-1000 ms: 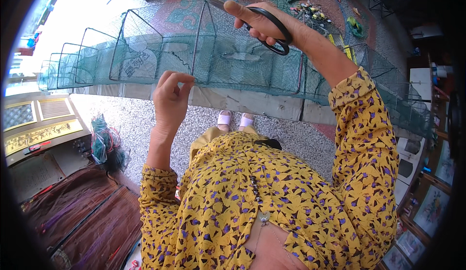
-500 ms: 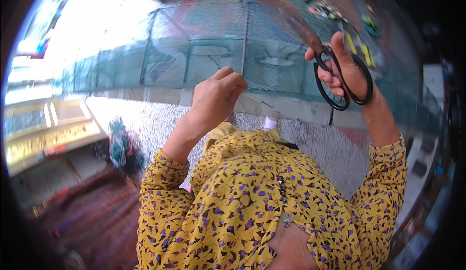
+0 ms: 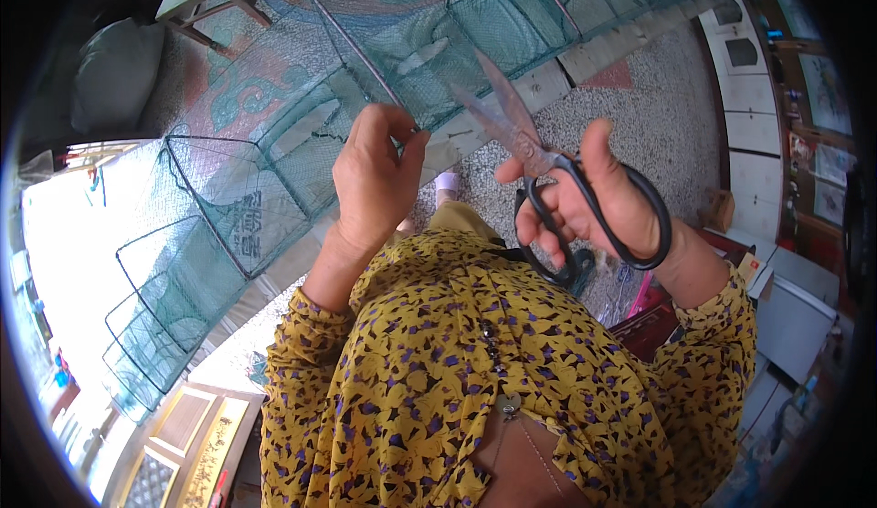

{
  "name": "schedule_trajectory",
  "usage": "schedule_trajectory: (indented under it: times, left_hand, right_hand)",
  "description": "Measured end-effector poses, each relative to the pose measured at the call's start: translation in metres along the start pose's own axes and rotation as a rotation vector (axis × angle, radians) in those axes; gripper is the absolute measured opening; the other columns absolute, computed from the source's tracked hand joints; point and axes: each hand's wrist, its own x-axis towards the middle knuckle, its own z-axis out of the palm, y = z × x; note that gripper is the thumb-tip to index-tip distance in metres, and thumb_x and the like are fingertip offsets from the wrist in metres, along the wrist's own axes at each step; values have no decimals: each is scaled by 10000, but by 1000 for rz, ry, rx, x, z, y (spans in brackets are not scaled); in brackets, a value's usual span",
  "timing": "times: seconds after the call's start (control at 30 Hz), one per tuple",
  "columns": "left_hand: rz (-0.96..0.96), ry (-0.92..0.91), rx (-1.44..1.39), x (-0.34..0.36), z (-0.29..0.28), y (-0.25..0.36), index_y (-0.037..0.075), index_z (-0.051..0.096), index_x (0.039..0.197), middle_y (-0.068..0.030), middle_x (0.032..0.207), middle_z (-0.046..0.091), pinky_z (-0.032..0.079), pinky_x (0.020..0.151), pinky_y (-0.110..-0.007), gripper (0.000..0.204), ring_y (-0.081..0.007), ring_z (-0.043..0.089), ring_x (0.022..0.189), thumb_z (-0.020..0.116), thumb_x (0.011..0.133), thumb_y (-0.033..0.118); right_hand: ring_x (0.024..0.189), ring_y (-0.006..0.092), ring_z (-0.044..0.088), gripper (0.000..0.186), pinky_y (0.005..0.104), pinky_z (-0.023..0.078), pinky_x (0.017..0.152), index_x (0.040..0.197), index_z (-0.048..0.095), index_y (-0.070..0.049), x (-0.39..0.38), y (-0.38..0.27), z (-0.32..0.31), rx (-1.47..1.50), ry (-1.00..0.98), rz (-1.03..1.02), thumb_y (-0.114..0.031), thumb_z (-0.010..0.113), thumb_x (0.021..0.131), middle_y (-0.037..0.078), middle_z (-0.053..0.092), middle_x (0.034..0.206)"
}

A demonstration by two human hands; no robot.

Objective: The person cuts sections of a green mesh net trap with a pair of scissors and then uses their hands to thread and secure the mesh together.

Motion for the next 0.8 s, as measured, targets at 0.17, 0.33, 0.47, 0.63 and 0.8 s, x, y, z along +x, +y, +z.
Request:
schedule_trajectory:
  times: [0.17, 0.33, 0.47, 0.63, 0.8]
  left_hand:
    - [-1, -14, -14, 5, 5, 0, 43, 527, 880, -12, 710, 570, 342, 445, -223, 217, -58, 405, 480, 699, 754, -1]
    - [-20, -16, -50, 6, 9, 0, 39, 549, 864, -14, 713, 576, 352, 455, -220, 192, -59, 416, 493, 698, 751, -7]
    - [-15, -34, -29, 6, 9, 4, 48, 564, 842, -63, 740, 575, 432, 523, -294, 163, -186, 540, 584, 685, 743, 3]
    - [-9, -44, -33, 2, 13, 6, 44, 570, 831, -70, 753, 571, 442, 530, -300, 139, -198, 552, 591, 671, 747, -4]
    - [-16, -89, -36, -4, 19, 4, 25, 568, 825, -31, 738, 559, 387, 480, -235, 146, -87, 469, 528, 679, 747, -31]
  right_hand:
    - [651, 156, 593, 1025, 264, 489, 587, 1269, 390, -55, 4, 11, 9, -47, 1, 76, -882, 198, 696, 103, 614, 835]
    - [667, 151, 600, 1001, 257, 492, 590, 1248, 405, -55, 10, 11, 15, -33, 11, 97, -873, 189, 713, 97, 618, 839]
    - [666, 153, 586, 985, 268, 479, 612, 1250, 409, -67, 11, 13, 21, 9, 58, 148, -868, 178, 725, 107, 617, 853]
    - [724, 123, 548, 941, 249, 462, 644, 1254, 419, -78, 33, 23, 30, -12, 127, 2, -848, 199, 760, 90, 573, 872]
    - [540, 72, 443, 873, 208, 388, 473, 1137, 446, -17, 79, -4, 19, -111, 349, -341, -809, 334, 789, 7, 482, 691]
